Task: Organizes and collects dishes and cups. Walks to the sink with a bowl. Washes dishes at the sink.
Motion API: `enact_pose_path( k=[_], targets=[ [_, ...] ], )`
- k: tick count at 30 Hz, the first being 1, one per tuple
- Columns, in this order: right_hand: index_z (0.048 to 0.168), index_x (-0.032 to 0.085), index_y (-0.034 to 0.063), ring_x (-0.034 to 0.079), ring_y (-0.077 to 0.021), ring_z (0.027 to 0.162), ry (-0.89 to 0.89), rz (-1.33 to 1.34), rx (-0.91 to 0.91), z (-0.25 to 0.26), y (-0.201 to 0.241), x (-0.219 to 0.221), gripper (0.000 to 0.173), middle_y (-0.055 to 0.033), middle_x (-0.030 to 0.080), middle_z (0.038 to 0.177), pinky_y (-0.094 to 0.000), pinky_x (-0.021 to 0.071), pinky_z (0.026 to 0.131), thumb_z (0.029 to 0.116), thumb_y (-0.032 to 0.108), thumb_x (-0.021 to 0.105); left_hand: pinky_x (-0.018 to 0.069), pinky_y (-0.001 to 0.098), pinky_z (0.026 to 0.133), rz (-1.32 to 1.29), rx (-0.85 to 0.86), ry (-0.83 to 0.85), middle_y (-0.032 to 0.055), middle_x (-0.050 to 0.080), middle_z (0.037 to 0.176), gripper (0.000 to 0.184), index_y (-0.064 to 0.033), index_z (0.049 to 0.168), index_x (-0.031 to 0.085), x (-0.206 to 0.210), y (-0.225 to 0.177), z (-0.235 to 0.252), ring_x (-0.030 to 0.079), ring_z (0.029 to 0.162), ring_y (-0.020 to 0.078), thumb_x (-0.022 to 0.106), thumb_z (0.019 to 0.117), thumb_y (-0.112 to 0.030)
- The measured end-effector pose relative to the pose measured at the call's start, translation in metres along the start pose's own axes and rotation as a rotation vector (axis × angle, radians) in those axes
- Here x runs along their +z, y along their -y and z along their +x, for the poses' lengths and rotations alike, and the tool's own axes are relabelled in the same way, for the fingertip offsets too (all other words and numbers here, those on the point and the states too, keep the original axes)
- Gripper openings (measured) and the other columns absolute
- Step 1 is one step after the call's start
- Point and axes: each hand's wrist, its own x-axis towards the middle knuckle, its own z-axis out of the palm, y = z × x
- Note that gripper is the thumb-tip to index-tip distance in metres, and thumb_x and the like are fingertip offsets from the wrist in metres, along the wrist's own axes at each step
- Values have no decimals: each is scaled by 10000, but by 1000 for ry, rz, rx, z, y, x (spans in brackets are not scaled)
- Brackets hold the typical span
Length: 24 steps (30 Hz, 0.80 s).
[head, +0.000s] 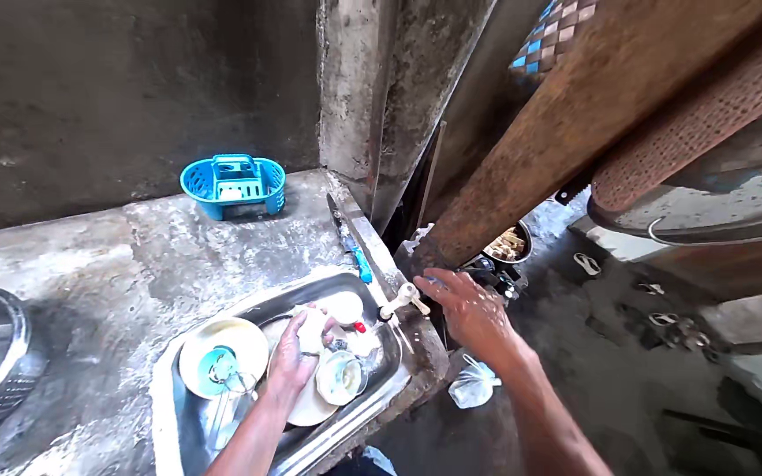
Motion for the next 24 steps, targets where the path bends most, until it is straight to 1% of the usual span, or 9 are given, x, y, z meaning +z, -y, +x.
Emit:
enact_pose_path(
  k=[3, 6, 10, 13, 15, 17, 19, 21, 24],
  targets=[
    [1493, 550, 332, 587, -370, 1309, 267, -37, -75, 23, -26, 0, 556, -54, 486, 1581, -597, 519, 980, 1008, 61, 543, 617, 399, 650, -4, -88, 38, 177, 702, 1117, 364, -62, 1344, 529, 4, 16, -2, 729, 862, 282, 377, 1103, -289],
    [1345, 690, 248, 640, -327, 1214, 163, 10, -203, 39, -26, 9, 355, -56, 612, 1447, -561, 548, 929, 993, 275, 657, 613, 399, 653, 9, -157, 79, 184, 695, 1109, 362, -60, 1356, 516, 4, 29, -4, 723, 861, 286, 368, 1098, -267],
    [1125, 760, 123, 696, -292, 1063, 17, 101, -159, 48, -16, 34, 437, -93, 726, 1159, -517, 572, 868, 967, 516, 652, 618, 405, 659, 35, -189, 73, 206, 702, 1128, 368, -48, 1374, 521, 7, 40, -7, 731, 877, 304, 401, 1092, -250],
    [1248, 721, 128, 570, -321, 1340, -175, 81, -71, 23, 30, 47, 373, -125, 644, 1381, -515, 498, 1077, 1006, 395, 623, 625, 414, 667, -6, -194, 72, 209, 712, 1113, 356, -41, 1350, 543, 8, 37, -9, 738, 891, 312, 417, 1090, -249],
    [1242, 734, 88, 632, -301, 1282, -341, 265, -107, 0, 82, 81, 320, -155, 661, 1363, -464, 559, 1034, 986, 239, 615, 628, 408, 684, -34, -160, 37, 176, 728, 1042, 332, -47, 1296, 579, 10, 32, -17, 740, 869, 278, 421, 1084, -248],
    [1353, 649, 26, 601, -316, 1308, -231, 510, 18, -5, 121, 133, 441, -198, 576, 1455, -460, 535, 1057, 1010, 292, 568, 613, 399, 745, -31, -89, -19, 137, 725, 993, 290, -49, 1219, 615, 18, 31, -28, 721, 871, 225, 445, 1067, -229],
    [1509, 467, -14, 459, -353, 1438, -40, 782, 271, 17, 132, 174, 595, -229, 446, 1564, -503, 400, 1181, 1043, 356, 490, 591, 406, 839, 46, 28, -37, 140, 709, 1073, 317, -29, 1262, 593, 24, 39, -40, 695, 968, 216, 424, 1091, -236],
    [1481, 490, -8, 523, -328, 1374, -47, 1011, 506, 41, 141, 193, 507, -229, 540, 1472, -500, 422, 1155, 1083, 298, 417, 538, 422, 987, 174, 116, 1, 148, 656, 1258, 444, -20, 1406, 517, 20, 43, -45, 639, 1141, 220, 327, 1126, -306],
    [1557, 409, 14, 400, -278, 1495, -61, 1059, 405, 25, 177, 214, 519, -178, 432, 1597, -451, 325, 1249, 1091, 242, 394, 496, 362, 1029, 314, 95, -108, 107, 603, 1385, 476, -63, 1498, 454, 33, 2, -55, 592, 1225, 156, 255, 1136, -300]
  ],
)
